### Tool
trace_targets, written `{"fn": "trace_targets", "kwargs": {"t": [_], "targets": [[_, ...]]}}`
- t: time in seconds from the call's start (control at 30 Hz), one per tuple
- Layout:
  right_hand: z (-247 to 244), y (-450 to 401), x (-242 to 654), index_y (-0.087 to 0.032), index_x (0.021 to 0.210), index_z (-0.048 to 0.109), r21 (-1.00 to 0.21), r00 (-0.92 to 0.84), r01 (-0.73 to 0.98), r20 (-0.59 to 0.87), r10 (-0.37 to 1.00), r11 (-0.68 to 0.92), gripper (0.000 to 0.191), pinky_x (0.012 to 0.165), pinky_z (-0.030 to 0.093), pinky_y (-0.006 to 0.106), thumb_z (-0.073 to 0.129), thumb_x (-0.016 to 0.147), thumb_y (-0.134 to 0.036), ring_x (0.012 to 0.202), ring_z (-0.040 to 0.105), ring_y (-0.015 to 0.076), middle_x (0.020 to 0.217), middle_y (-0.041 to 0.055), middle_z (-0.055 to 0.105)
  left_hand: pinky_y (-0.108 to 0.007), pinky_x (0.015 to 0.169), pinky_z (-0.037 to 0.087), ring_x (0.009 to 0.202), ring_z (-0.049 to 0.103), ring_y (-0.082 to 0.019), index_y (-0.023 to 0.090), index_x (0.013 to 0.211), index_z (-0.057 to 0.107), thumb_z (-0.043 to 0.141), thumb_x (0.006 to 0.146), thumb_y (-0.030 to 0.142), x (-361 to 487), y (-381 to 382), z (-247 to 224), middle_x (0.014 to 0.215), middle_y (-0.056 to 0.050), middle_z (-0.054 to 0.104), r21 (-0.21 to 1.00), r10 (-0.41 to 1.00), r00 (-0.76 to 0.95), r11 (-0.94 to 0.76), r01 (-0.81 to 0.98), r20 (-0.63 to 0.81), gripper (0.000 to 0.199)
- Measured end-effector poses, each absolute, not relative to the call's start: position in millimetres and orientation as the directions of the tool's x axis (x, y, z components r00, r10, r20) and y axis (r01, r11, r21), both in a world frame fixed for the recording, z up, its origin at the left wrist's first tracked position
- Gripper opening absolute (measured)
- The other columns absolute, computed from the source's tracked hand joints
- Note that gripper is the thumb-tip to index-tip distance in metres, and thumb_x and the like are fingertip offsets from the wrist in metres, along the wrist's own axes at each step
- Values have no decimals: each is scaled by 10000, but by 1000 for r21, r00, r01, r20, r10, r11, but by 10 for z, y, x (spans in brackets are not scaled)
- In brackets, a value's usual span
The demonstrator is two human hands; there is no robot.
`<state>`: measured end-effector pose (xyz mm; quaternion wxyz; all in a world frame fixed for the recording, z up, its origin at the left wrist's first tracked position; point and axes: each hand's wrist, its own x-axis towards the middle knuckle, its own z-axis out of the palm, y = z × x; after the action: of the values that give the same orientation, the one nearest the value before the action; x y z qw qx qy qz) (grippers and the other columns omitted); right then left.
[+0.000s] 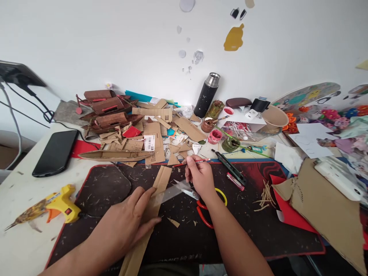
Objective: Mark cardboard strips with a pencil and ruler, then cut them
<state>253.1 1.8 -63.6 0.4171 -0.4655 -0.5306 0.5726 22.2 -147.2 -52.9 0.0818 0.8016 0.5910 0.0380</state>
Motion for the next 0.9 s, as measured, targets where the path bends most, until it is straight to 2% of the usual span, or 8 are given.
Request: {"fn": "trace_targets", "kwargs": {"t": [0.1,0.27,0.37,0.57,0.7,0.9], "targets": [[-642,17,2531,-205,875,683,-996,-220,21,-88,971,-86,591,399,363,212,673,977,-786,393,522,110,534,-56,572,-413,709,694,936,844,-361,111,1652,533,749,996,526,336,-1514,-558,1345,-246,735,89,969,195,-183,979,-154,805],[-647,22,2531,-212,847,661,-997,-230,37,-73,971,-66,588,410,371,213,663,991,-782,395,525,110,525,-55,568,-398,651,681,800,840,-304,155,1656,548,630,1040,347,416,-1508,-522,1360,-210,741,68,941,183,-170,983,-286,650],[-645,24,2532,-223,811,625,-997,-223,38,-69,972,-62,586,412,364,215,660,996,-778,394,522,109,519,-54,568,-406,652,681,737,829,-285,169,1628,575,579,1031,330,318,-1485,-484,1380,-200,743,104,951,195,-174,979,-242,618],[-628,16,2527,-220,840,654,-998,-195,14,-68,978,-67,586,401,347,224,669,983,-788,389,513,114,516,-55,569,-371,586,648,659,802,-245,246,1617,574,523,1027,350,26,-1448,-355,1425,-143,755,137,974,223,-216,967,-35,601],[-620,29,2541,-214,847,677,-998,-123,-38,-53,991,-58,586,402,346,225,688,975,-785,393,492,112,504,-62,547,-356,698,684,834,851,-253,265,1640,548,516,980,240,-37,-1423,-325,1528,-125,724,173,930,364,-368,913,56,661],[-613,88,2584,-236,803,620,-991,9,-127,-51,999,-49,610,391,343,229,739,910,-824,402,456,109,525,-78,505,-356,818,694,1046,857,-272,287,1580,636,500,961,135,42,-1090,-414,1573,-124,707,185,891,453,-440,879,-32,652]]}}
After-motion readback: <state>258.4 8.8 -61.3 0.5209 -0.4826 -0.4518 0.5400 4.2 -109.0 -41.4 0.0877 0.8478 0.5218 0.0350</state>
